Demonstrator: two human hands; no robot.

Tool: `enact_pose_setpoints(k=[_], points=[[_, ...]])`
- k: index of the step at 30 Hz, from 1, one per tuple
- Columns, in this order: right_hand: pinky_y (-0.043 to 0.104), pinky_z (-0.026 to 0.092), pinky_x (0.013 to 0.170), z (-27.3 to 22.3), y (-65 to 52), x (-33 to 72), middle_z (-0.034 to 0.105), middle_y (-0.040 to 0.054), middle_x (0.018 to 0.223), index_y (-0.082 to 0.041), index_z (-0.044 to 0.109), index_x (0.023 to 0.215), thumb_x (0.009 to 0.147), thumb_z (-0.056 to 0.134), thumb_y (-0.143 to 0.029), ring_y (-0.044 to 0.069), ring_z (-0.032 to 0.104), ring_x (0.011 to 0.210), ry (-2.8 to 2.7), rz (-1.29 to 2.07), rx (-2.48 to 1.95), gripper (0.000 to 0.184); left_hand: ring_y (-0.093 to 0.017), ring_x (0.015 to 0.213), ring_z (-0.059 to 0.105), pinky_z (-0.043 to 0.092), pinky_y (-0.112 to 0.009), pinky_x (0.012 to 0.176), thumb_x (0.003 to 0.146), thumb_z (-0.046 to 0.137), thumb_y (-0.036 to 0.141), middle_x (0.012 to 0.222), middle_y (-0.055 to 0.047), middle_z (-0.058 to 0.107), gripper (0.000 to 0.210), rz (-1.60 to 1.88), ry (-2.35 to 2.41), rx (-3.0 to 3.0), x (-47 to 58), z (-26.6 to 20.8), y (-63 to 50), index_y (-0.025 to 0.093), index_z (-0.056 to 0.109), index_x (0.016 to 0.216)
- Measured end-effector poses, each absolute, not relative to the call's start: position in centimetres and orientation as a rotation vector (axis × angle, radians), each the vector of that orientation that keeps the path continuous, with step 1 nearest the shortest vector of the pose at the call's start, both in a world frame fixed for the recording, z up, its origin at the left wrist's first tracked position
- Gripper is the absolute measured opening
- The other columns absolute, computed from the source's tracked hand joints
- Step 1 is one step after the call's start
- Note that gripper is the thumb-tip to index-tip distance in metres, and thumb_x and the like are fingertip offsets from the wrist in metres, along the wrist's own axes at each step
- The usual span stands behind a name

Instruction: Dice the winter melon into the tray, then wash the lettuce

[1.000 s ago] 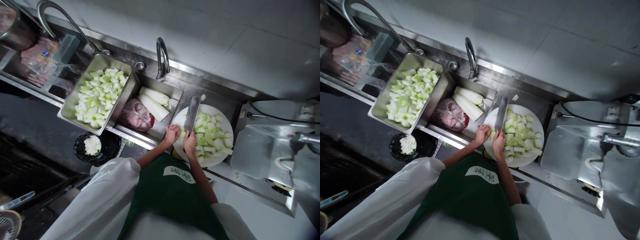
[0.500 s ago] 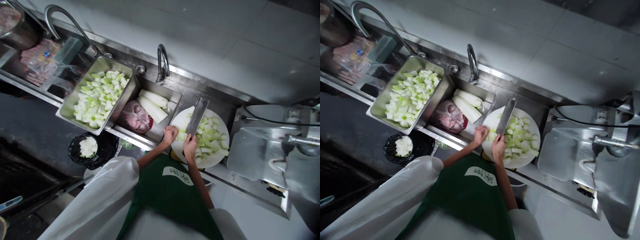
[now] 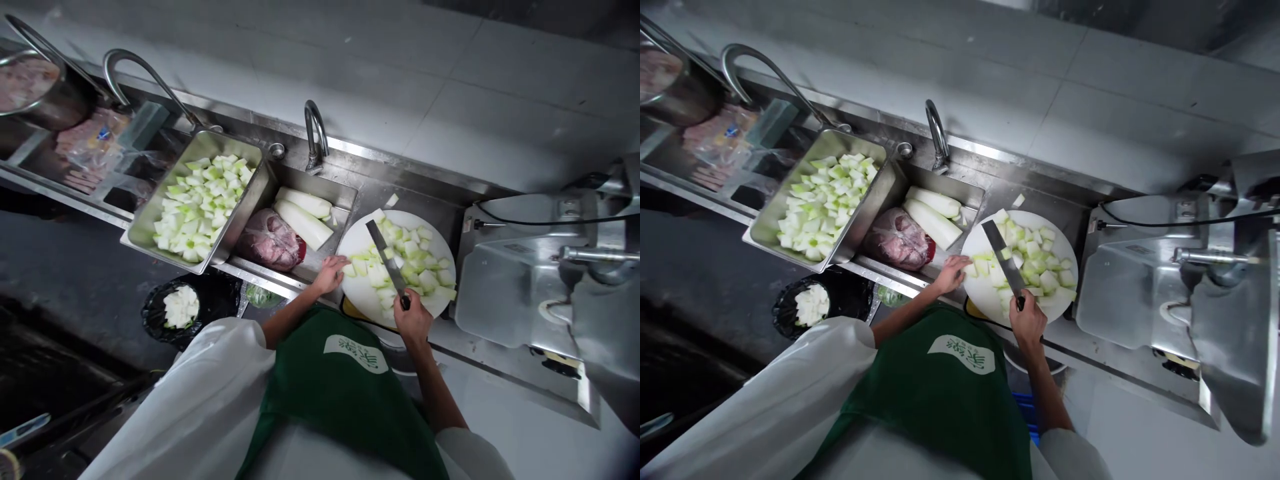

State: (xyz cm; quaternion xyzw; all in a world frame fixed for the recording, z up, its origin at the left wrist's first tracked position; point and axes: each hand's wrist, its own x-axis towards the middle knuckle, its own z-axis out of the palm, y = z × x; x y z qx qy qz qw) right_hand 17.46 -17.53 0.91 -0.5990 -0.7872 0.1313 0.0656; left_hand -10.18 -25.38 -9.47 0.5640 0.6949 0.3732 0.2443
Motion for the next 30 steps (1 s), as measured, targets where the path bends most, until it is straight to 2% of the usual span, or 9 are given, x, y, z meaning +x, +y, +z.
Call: enact_pose_setpoints(k=[6, 10, 12, 15, 18, 20, 24, 27, 30], points=[[0.031, 0.042, 0.069, 0.7, -17.7, 17.4, 0.077, 0.0155, 0.090, -0.012, 0.072, 0.119, 0.099, 0.049, -0.042, 0.025, 0.069, 0.077, -2.330, 0.245, -1.638, 0.043, -0.032, 0.116, 0.055, 0.044, -0.050, 0.102, 0.089, 0.076, 0.042, 0.125, -0.011, 0.068, 0.042, 0.755, 1.932, 1.598, -9.1, -8.6, -25.7, 0.024, 0.073, 0.127], [0.030, 0.040, 0.068, 0.6, -16.7, 18.1, 0.076, 0.0129, 0.087, -0.014, 0.072, 0.110, 0.094, 0.059, -0.037, 0.024, 0.066, 0.076, -2.366, 0.071, -1.492, 0.031, -0.025, 0.102, 0.061, 0.049, -0.043, 0.095, 0.100, 0.061, 0.037, 0.103, -0.009, 0.073, 0.024, 1.125, 2.033, 1.589, -7.6, -6.1, -27.5, 0.020, 0.078, 0.103], [0.030, 0.041, 0.070, 0.9, -15.8, 18.1, 0.074, 0.0124, 0.087, -0.015, 0.070, 0.105, 0.093, 0.062, -0.034, 0.024, 0.065, 0.080, -2.422, 0.010, -1.400, 0.024, -0.022, 0.100, 0.063, 0.051, -0.041, 0.094, 0.103, 0.054, 0.029, 0.100, -0.008, 0.074, 0.023, 1.414, 2.087, 1.634, -7.7, -3.5, -28.0, 0.020, 0.076, 0.103], [0.031, 0.041, 0.074, 2.0, -14.4, 16.9, 0.071, 0.0109, 0.087, -0.016, 0.068, 0.103, 0.093, 0.065, -0.030, 0.025, 0.063, 0.085, -2.533, -0.071, -1.196, 0.017, -0.025, 0.119, 0.062, 0.047, -0.045, 0.106, 0.102, 0.055, 0.025, 0.119, -0.009, 0.074, 0.027, 1.500, 2.125, 1.960, -9.3, 1.4, -27.7, 0.023, 0.072, 0.123], [0.031, 0.039, 0.075, 3.5, -13.1, 12.9, 0.070, 0.0099, 0.089, -0.017, 0.067, 0.103, 0.093, 0.068, -0.027, 0.025, 0.061, 0.086, -2.660, -0.095, -0.939, 0.014, -0.030, 0.145, 0.048, 0.033, -0.052, 0.121, 0.104, 0.053, 0.034, 0.150, -0.010, 0.061, 0.043, 1.068, 2.134, 2.371, -11.5, 5.6, -27.0, 0.029, 0.060, 0.146], [0.032, 0.037, 0.074, 4.6, -12.8, 8.6, 0.069, 0.0100, 0.090, -0.017, 0.066, 0.103, 0.093, 0.069, -0.026, 0.024, 0.059, 0.085, -2.742, -0.081, -0.790, 0.014, -0.033, 0.155, 0.036, 0.024, -0.057, 0.126, 0.105, 0.051, 0.046, 0.164, -0.008, 0.047, 0.053, 0.764, 2.160, 2.449, -13.4, 7.1, -27.0, 0.033, 0.050, 0.156], [0.033, 0.036, 0.076, 6.7, -14.8, -2.7, 0.068, 0.0123, 0.095, -0.016, 0.065, 0.110, 0.094, 0.070, -0.026, 0.026, 0.059, 0.090, -2.908, -0.015, -0.512, 0.019, -0.040, 0.161, 0.021, 0.009, -0.067, 0.128, 0.098, 0.048, 0.070, 0.172, -0.004, 0.031, 0.073, 0.497, 2.388, 2.229, -19.2, 7.1, -29.9, 0.038, 0.037, 0.163], [0.034, 0.037, 0.080, 8.3, -18.1, -11.7, 0.068, 0.0149, 0.104, -0.015, 0.062, 0.120, 0.098, 0.063, -0.027, 0.027, 0.059, 0.098, -3.046, 0.030, -0.298, 0.025, -0.042, 0.162, 0.013, 0.002, -0.070, 0.127, 0.097, 0.044, 0.074, 0.174, -0.004, 0.024, 0.080, 0.421, 2.621, 1.952, -24.8, 6.4, -34.1, 0.036, 0.031, 0.166], [0.034, 0.037, 0.082, 9.7, -21.2, -19.1, 0.067, 0.0170, 0.111, -0.015, 0.058, 0.127, 0.103, 0.054, -0.025, 0.028, 0.059, 0.102, -3.150, 0.011, -0.154, 0.026, -0.042, 0.163, 0.007, 0.000, -0.069, 0.128, 0.098, 0.040, 0.074, 0.175, -0.004, 0.021, 0.082, 0.350, 2.733, 1.742, -30.6, 6.0, -37.9, 0.033, 0.025, 0.167]])
